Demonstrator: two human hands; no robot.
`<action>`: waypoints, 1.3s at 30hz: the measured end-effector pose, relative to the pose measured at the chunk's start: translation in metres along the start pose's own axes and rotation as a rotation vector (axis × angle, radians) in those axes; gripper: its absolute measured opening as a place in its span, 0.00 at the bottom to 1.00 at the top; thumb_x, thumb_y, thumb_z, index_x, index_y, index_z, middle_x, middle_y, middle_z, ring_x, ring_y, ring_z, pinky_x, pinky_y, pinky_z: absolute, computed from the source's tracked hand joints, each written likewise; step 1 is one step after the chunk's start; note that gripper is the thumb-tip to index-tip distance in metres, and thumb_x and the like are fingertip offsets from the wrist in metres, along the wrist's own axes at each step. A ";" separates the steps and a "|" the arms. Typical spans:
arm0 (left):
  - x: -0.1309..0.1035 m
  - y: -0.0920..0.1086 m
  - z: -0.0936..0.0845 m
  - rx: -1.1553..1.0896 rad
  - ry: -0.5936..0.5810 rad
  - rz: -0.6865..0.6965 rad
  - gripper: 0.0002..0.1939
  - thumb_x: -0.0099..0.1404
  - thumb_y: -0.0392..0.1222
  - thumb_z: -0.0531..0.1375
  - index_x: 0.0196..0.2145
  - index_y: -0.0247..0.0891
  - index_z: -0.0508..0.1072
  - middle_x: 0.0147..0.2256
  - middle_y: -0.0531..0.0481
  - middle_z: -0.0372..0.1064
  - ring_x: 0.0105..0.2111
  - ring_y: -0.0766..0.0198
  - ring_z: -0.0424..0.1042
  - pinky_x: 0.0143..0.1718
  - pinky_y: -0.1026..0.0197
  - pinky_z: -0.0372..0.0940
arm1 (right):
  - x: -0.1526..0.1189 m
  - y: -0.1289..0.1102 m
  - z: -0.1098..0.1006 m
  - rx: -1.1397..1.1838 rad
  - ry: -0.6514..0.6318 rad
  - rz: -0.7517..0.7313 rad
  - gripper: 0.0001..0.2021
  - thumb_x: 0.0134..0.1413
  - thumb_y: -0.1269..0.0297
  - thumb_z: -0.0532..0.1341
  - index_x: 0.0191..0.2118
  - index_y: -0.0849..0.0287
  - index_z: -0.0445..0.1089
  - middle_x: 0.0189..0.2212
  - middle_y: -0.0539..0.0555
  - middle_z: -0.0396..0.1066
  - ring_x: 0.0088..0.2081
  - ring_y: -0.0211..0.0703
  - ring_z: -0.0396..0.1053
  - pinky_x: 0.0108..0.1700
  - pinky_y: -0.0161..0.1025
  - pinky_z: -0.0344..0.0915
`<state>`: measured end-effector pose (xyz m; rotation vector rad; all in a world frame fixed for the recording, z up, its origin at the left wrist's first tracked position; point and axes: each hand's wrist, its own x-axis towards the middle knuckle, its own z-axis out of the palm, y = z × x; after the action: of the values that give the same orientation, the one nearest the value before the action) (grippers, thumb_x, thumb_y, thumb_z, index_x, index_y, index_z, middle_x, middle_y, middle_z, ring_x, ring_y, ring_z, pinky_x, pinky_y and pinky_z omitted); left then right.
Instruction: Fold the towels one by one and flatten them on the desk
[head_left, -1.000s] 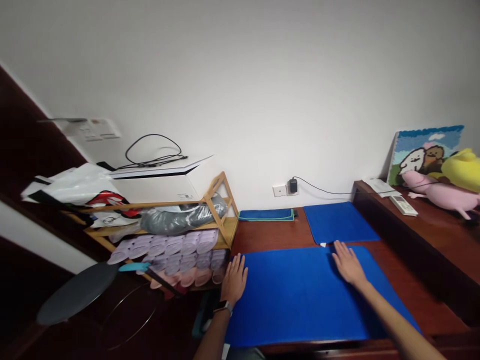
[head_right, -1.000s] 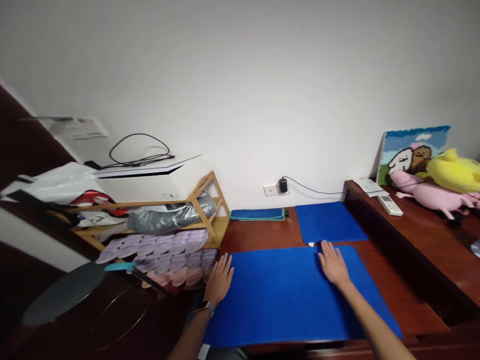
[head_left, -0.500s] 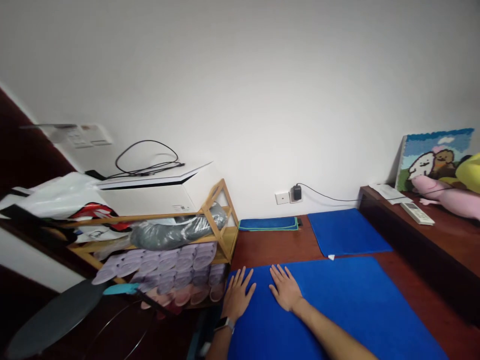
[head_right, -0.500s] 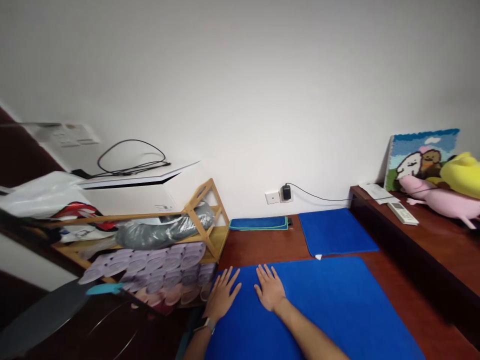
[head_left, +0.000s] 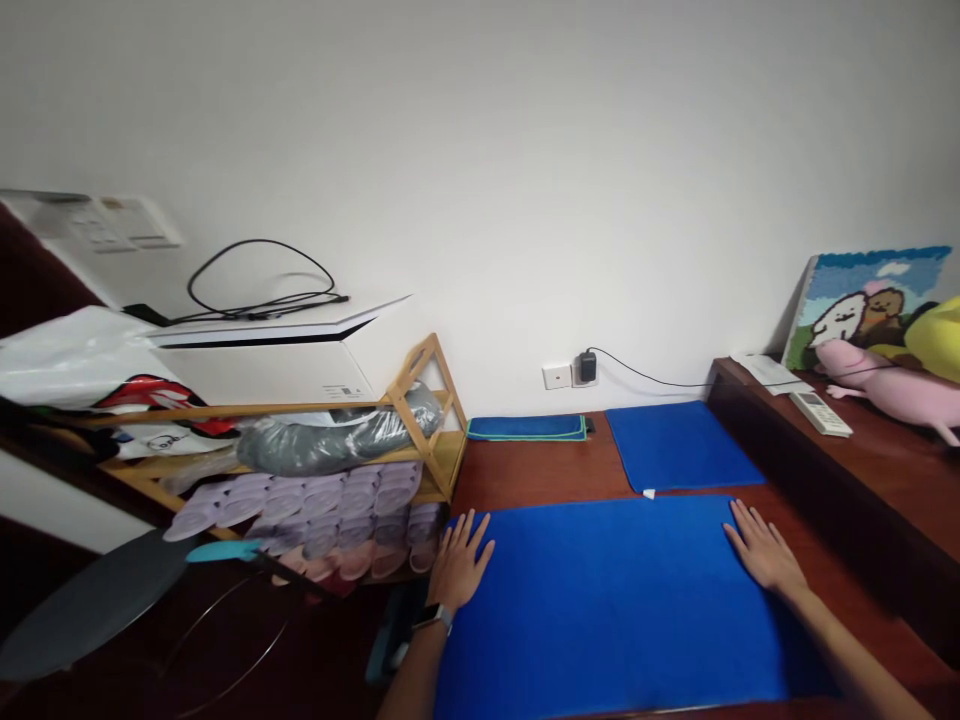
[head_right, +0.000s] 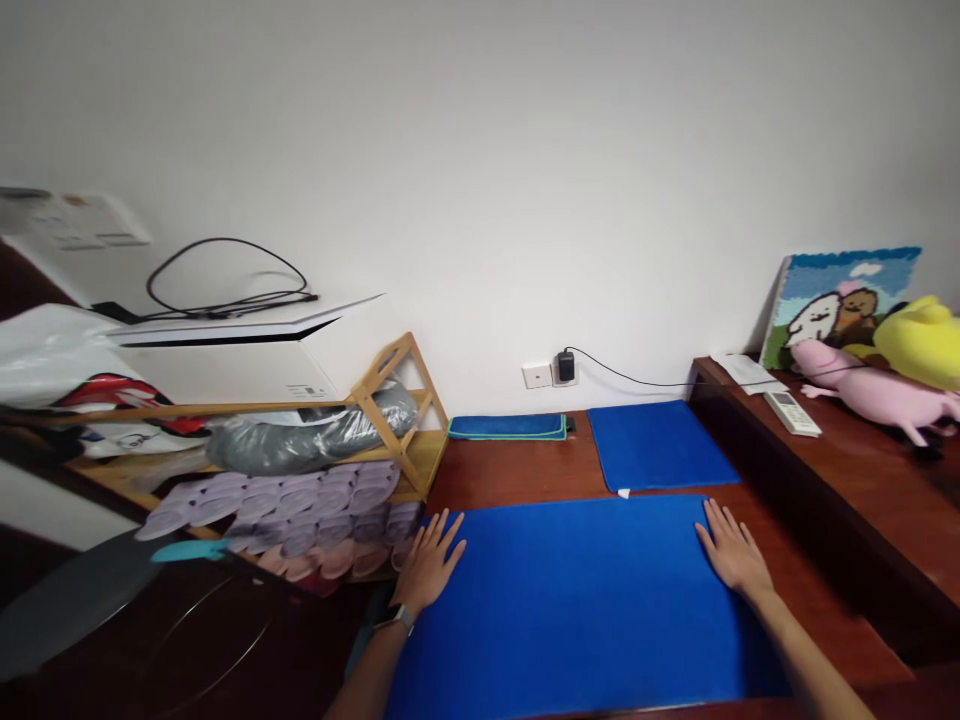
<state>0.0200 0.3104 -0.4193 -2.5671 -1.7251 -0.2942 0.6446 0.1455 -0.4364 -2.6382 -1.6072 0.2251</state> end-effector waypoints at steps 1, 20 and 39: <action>0.001 0.001 -0.002 0.006 -0.001 -0.004 0.30 0.78 0.58 0.47 0.73 0.51 0.58 0.74 0.46 0.51 0.73 0.49 0.52 0.71 0.40 0.50 | 0.001 0.006 0.001 -0.004 0.008 -0.006 0.40 0.67 0.46 0.36 0.78 0.62 0.41 0.77 0.53 0.40 0.77 0.49 0.37 0.76 0.52 0.40; -0.055 0.210 0.003 -0.169 -0.026 0.221 0.29 0.78 0.44 0.44 0.74 0.43 0.55 0.72 0.42 0.55 0.73 0.50 0.53 0.71 0.39 0.53 | -0.142 -0.270 -0.007 0.233 -0.030 -0.580 0.31 0.72 0.59 0.42 0.75 0.65 0.52 0.75 0.58 0.48 0.76 0.50 0.44 0.75 0.54 0.43; -0.110 0.057 -0.022 -0.073 0.017 -0.041 0.30 0.79 0.54 0.45 0.73 0.48 0.57 0.73 0.47 0.54 0.73 0.53 0.52 0.72 0.41 0.51 | -0.110 -0.042 0.006 0.034 0.081 -0.133 0.36 0.69 0.48 0.38 0.76 0.56 0.52 0.75 0.54 0.48 0.75 0.53 0.45 0.74 0.58 0.43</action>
<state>0.0298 0.1854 -0.4128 -2.5739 -1.7955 -0.3867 0.5571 0.0676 -0.4266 -2.4689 -1.7280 0.1364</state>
